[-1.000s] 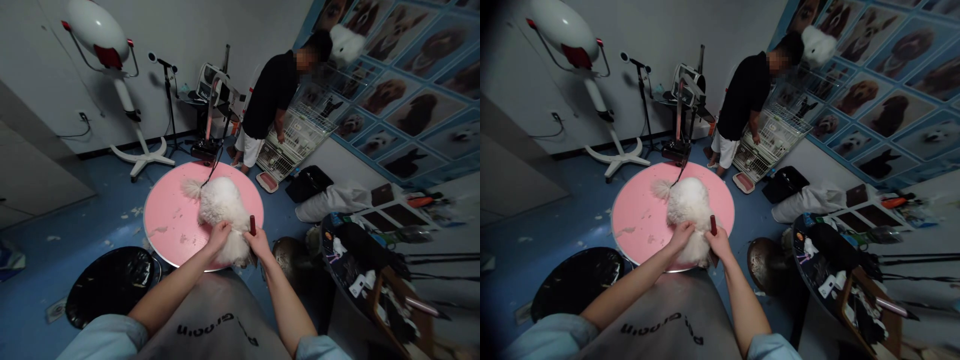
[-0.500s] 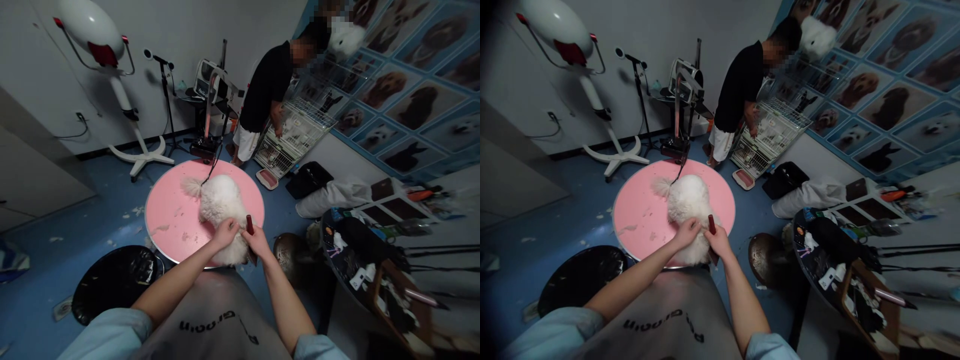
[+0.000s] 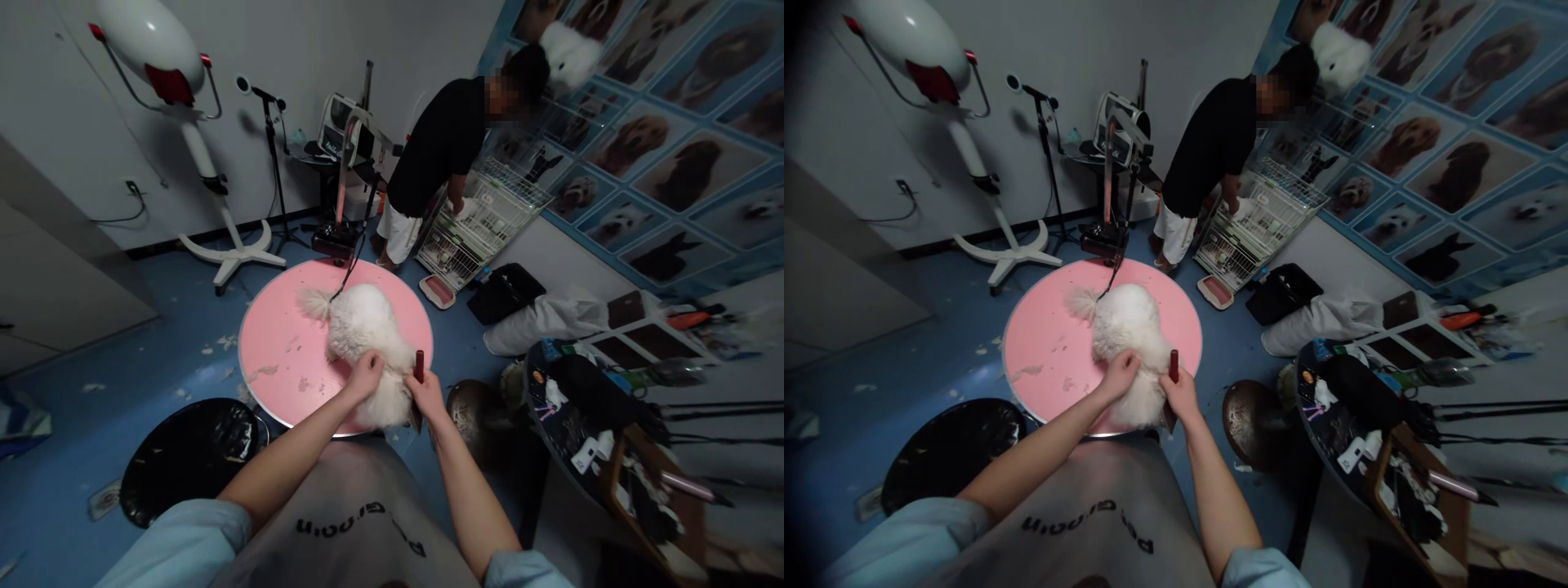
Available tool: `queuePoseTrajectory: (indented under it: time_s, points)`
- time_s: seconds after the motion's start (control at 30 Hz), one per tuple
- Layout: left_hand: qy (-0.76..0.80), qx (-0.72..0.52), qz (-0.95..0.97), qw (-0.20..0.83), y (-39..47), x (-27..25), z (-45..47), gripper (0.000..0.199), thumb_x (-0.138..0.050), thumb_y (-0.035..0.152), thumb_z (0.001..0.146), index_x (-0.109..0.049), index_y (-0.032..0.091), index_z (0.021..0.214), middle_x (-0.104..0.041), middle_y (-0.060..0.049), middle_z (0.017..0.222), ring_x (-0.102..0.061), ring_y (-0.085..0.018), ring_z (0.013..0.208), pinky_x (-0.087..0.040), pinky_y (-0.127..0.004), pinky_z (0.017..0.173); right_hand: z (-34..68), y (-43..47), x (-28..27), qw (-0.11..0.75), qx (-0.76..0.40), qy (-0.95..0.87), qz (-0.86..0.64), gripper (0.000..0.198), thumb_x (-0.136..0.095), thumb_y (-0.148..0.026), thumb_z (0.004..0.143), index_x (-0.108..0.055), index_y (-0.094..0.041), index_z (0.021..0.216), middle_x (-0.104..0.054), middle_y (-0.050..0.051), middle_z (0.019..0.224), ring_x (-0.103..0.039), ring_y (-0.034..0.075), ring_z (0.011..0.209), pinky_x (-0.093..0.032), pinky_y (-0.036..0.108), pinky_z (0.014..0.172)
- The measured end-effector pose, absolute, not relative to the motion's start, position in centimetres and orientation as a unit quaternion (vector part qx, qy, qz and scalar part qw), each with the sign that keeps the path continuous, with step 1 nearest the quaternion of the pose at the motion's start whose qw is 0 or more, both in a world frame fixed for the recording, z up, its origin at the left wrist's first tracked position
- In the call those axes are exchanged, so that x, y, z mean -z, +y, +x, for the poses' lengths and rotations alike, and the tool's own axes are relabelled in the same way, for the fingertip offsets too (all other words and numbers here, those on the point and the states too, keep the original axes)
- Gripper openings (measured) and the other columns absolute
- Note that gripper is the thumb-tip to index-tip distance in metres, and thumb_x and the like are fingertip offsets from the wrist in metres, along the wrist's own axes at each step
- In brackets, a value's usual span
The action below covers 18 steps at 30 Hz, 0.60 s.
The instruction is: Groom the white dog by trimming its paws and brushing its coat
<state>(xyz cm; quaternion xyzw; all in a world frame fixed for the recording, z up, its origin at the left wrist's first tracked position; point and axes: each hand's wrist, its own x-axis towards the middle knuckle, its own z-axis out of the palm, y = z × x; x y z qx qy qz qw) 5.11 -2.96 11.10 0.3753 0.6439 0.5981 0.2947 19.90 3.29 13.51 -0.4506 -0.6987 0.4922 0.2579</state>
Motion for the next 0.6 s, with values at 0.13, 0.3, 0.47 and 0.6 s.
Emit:
queuePoseTrajectory:
  time_s: [0.13,0.3,0.47,0.6]
  points:
    - [0.638,-0.598,0.442,0.202,-4.6,-11.9,5.6,0.007,-0.056,0.021,0.078,-0.059,0.018,0.083,-0.060,-0.005,0.088,-0.055,-0.018,0.088,-0.043,-0.030,0.081,20.0,3.3,-13.2,0.262,-0.528,-0.683,-0.430,0.014,-0.055,-0.029,0.069,-0.057,-0.016,0.072,-0.050,-0.003,0.063,-0.043,0.011,0.059,-0.034,0.022,0.056]
    - [0.617,-0.560,0.504,0.228,-4.8,-11.4,5.9,0.007,-0.062,0.024,0.074,-0.062,0.017,0.075,-0.061,-0.005,0.084,-0.056,-0.019,0.085,-0.042,-0.031,0.080,20.2,3.4,-13.7,0.238,-0.538,-0.691,-0.420,0.017,-0.054,-0.029,0.069,-0.059,-0.015,0.075,-0.053,-0.002,0.063,-0.045,0.012,0.059,-0.035,0.023,0.056]
    - [0.595,-0.590,0.455,0.302,-3.0,-10.8,5.4,0.010,-0.055,0.022,0.075,-0.059,0.016,0.068,-0.059,-0.001,0.070,-0.054,-0.015,0.071,-0.042,-0.027,0.069,20.8,2.7,-15.3,0.272,-0.370,-0.752,-0.473,0.021,-0.054,-0.028,0.071,-0.062,-0.016,0.085,-0.059,0.001,0.069,-0.049,0.014,0.062,-0.037,0.025,0.060]
    - [0.565,-0.586,0.458,0.357,-2.5,-11.9,5.1,0.013,-0.053,0.023,0.074,-0.059,0.016,0.064,-0.059,0.000,0.065,-0.053,-0.014,0.067,-0.041,-0.026,0.066,19.7,2.6,-16.1,0.210,-0.341,-0.821,-0.408,0.015,-0.058,-0.032,0.072,-0.062,-0.018,0.073,-0.055,-0.001,0.059,-0.045,0.013,0.056,-0.032,0.024,0.055]
